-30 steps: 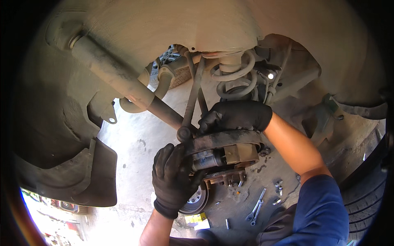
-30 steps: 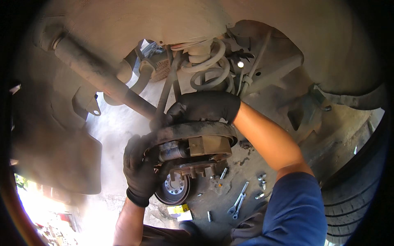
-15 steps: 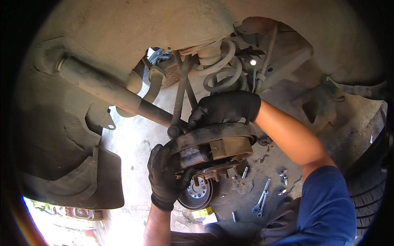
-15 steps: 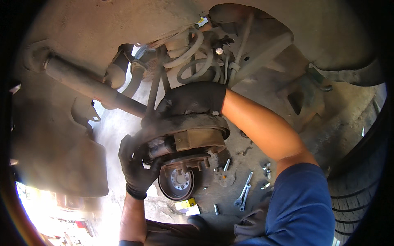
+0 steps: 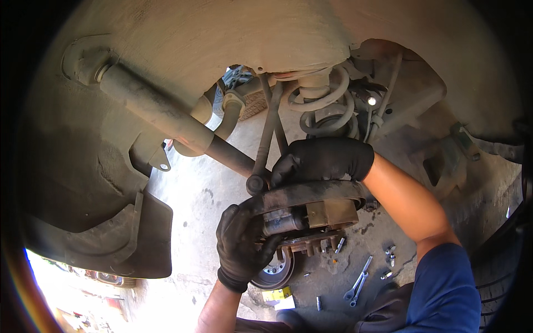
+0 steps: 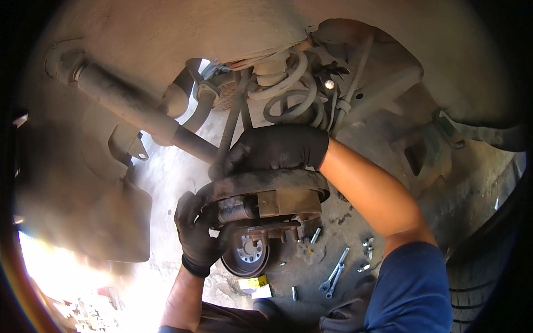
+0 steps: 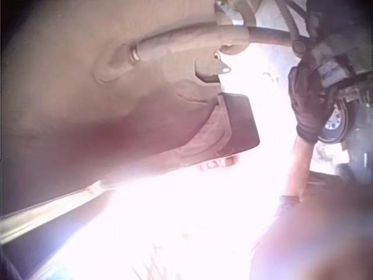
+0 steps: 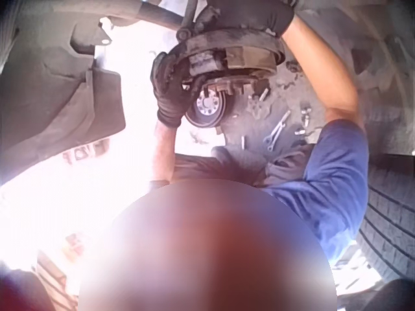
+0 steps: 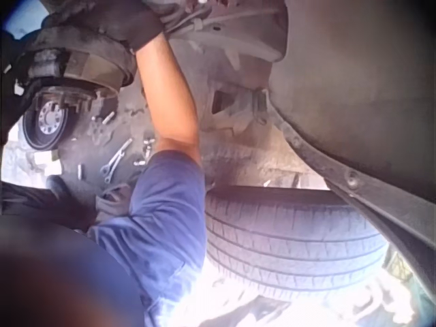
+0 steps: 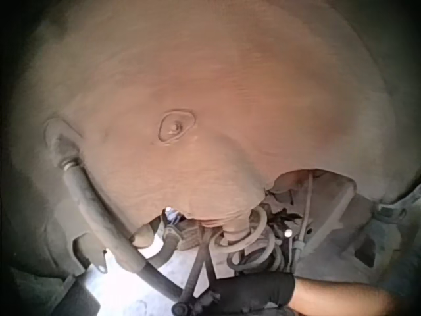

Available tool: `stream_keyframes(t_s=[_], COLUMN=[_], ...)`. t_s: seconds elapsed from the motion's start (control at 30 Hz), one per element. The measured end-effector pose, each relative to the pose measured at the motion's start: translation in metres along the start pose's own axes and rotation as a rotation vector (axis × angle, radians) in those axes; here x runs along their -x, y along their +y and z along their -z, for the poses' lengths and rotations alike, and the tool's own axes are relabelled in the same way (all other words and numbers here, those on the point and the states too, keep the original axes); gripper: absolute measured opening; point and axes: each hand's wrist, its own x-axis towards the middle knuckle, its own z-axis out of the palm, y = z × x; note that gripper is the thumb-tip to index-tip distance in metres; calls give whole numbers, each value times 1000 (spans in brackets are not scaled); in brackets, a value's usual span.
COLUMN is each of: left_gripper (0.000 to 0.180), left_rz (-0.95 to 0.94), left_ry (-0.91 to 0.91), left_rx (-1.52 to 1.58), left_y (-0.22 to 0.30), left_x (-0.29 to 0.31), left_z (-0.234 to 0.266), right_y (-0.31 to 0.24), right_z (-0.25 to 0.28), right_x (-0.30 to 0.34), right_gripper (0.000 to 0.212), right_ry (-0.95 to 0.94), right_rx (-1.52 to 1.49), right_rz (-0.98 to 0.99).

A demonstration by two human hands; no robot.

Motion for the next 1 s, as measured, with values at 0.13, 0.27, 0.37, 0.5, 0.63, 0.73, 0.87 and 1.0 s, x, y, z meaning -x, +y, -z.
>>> stream_keyframes(t_s=[0.13, 0.27, 0.37, 0.5, 0.63, 0.73, 0.87, 1.0], left_gripper=[52, 52, 48, 50, 51, 52, 52, 53], left_rz=[-4, -70, -84, -103, -80, -101, -116, -87], left_ry=[10, 37, 27, 77, 49, 34, 81, 45], left_rx=[126, 207, 228, 214, 195, 157, 170, 201], left_y=[1, 0, -4, -7, -8, -8, -9, -7], left_x=[-13, -19, -17, -11, -5, -2, -1, -2], left_z=[3, 4, 2, -5, -7, -7, -9, -11], right_y=[-7, -14, -15, -11, -8, -9, -11, -15], right_z=[2, 5, 7, 6, 6, 6, 5, 6], right_x=[-6, -5, -4, -6, -7, -5, -5, -5], right_gripper=[27, 28, 31, 29, 28, 30, 31, 30], right_ry=[-12, -45, -81, -55, -83, -64, -85, -66], right_rx=[31, 135, 175, 232, 230, 256, 204, 314], right_rz=[-112, -195, -297, -204, -117, -188, -185, -280])
